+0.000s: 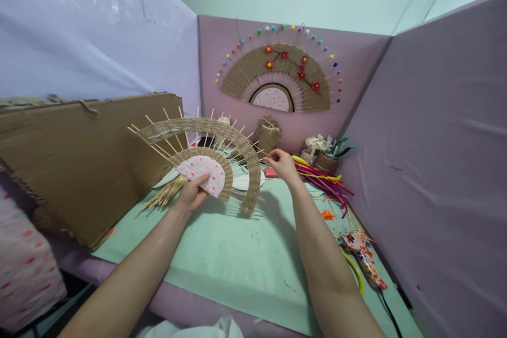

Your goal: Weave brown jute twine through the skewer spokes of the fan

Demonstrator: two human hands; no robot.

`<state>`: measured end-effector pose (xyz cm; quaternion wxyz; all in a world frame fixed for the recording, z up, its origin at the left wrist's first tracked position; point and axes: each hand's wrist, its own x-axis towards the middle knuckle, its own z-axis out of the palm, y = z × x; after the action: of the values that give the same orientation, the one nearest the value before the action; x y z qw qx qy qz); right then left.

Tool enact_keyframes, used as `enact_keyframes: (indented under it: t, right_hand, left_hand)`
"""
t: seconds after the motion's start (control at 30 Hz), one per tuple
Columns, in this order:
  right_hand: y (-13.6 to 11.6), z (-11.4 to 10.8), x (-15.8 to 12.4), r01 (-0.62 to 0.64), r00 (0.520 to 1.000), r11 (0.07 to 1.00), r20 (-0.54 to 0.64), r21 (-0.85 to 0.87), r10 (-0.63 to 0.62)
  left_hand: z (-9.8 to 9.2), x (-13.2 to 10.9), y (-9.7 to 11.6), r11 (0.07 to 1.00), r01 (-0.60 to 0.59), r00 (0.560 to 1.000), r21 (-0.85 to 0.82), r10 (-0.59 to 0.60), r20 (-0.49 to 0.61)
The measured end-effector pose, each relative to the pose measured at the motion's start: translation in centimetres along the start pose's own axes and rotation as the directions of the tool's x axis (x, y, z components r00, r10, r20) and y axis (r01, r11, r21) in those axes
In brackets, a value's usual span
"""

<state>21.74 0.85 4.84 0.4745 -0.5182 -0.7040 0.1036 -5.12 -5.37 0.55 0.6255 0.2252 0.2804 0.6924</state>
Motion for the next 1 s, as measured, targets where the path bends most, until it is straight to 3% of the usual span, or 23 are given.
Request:
enact_keyframes:
  t: [0.2, 0.43, 0.63, 0.73, 0.87, 1.0]
  right_hand:
    - [-0.5, 0.1, -0.2, 0.075, 0.997, 0.987, 0.023, 0.144, -0.079]
    - [-0.6, -0.4, -0.3, 0.056, 0.992, 0.968, 0.098, 0.245, -0.082]
    - [0.0, -0.7, -0.4, -0.080, 0.982, 0.898, 0.187, 0.433, -0.002]
    - [0.2, -0.5, -0.8, -0.173, 0.946, 0.831, 0.323, 0.528, -0.008]
    - [0.2, -0.1, -1.3, -0.296, 0.853, 0.777, 0.520, 0.556, -0.047]
    - [0.4, -0.2, -1.5, -0.386, 0.754, 0.688, 0.640, 0.615, -0.149]
  left_hand:
    - [0.2, 0.2, 0.3, 0.998, -0.030, 0.998, -0.049, 0.027, -0.049]
    - [0.0, 0.2, 0.4, 0.997, -0.050, 0.998, -0.059, 0.048, -0.028]
    - [0.1, -0.1, 0.5, 0.998, -0.013, 1.000, -0.057, 0.013, -0.003]
    - [0.0, 0.0, 0.6, 0.998, 0.016, 1.000, -0.063, -0.014, 0.020]
    - [-0.3, 0.0, 0.5, 0.998, 0.026, 1.000, -0.051, -0.026, 0.017]
    - [-0.3, -0.1, 0.4, 0.998, 0.047, 0.999, -0.037, -0.046, 0.018]
